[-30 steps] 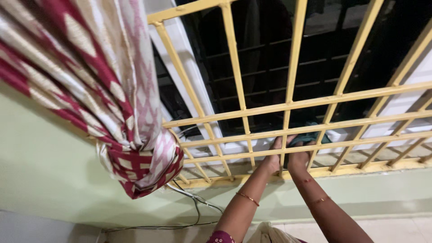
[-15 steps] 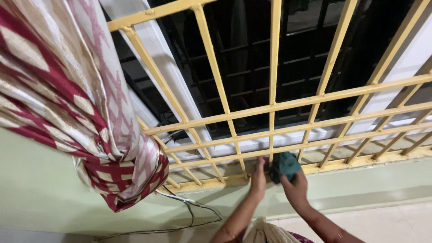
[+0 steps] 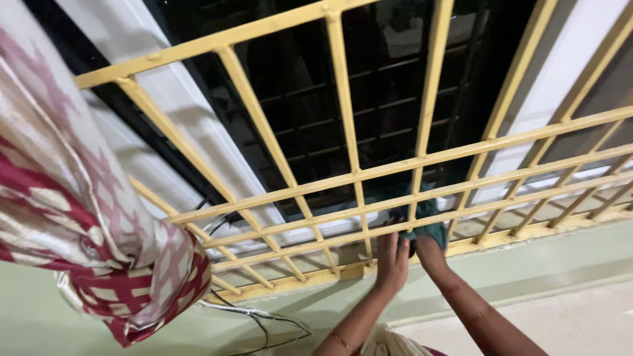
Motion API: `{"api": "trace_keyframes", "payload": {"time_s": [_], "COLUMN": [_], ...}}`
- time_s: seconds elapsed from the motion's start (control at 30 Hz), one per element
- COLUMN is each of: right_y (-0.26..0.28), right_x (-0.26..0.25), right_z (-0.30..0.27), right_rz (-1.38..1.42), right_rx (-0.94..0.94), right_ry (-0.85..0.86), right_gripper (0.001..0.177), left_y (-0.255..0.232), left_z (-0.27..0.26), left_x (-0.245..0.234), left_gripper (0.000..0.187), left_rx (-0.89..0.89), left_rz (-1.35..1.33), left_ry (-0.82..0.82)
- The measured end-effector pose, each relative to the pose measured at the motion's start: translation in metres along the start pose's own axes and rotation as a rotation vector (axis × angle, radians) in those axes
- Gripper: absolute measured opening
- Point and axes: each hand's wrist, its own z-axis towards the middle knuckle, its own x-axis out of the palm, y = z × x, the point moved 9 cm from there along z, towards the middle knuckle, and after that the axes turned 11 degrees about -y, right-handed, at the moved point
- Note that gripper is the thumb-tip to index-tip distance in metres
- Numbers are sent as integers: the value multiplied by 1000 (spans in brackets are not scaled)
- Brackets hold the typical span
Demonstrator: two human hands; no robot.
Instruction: The person wipes the yellow metal window grille with a green cloth. They move the cloth along the horizontal and vertical bars, cleaning the surface methodically.
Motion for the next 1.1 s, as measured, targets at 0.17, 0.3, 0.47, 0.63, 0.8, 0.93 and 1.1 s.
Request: {"api": "trace_keyframes", "payload": {"time_s": [0.17,0.3,0.47,0.63,0.8,0.93,1.1], "right_y": [-10,-6,-14,-5,-13,10,38], "right_x": [-3,-4,-18,-28,-9,-38,-49], "right_z": [51,37,-1,13,9,13,31], "right_rz": [798,807,887,958,1070,827,145], "right_rx": [0,132,332,296,685,380,-45], "right_ry": [-295,-282,-118,-270,-411,-464,-419], "right_gripper": [36,40,48,56,45,50,47], "left_y": [36,99,152,154,110,71,44], "left_z": [28,36,49,90,90,92,115], "left_x": [35,72,116,153,175,150,133], "left_gripper": [60,55,42,38,41,54,59], "left_rx": [-115,-413,-602,-373,-199,-296,-465], "left_rz": [-288,-438,-489,80,117,-231,-981], "left_ry": [144,261,374,533,791,769,572]}}
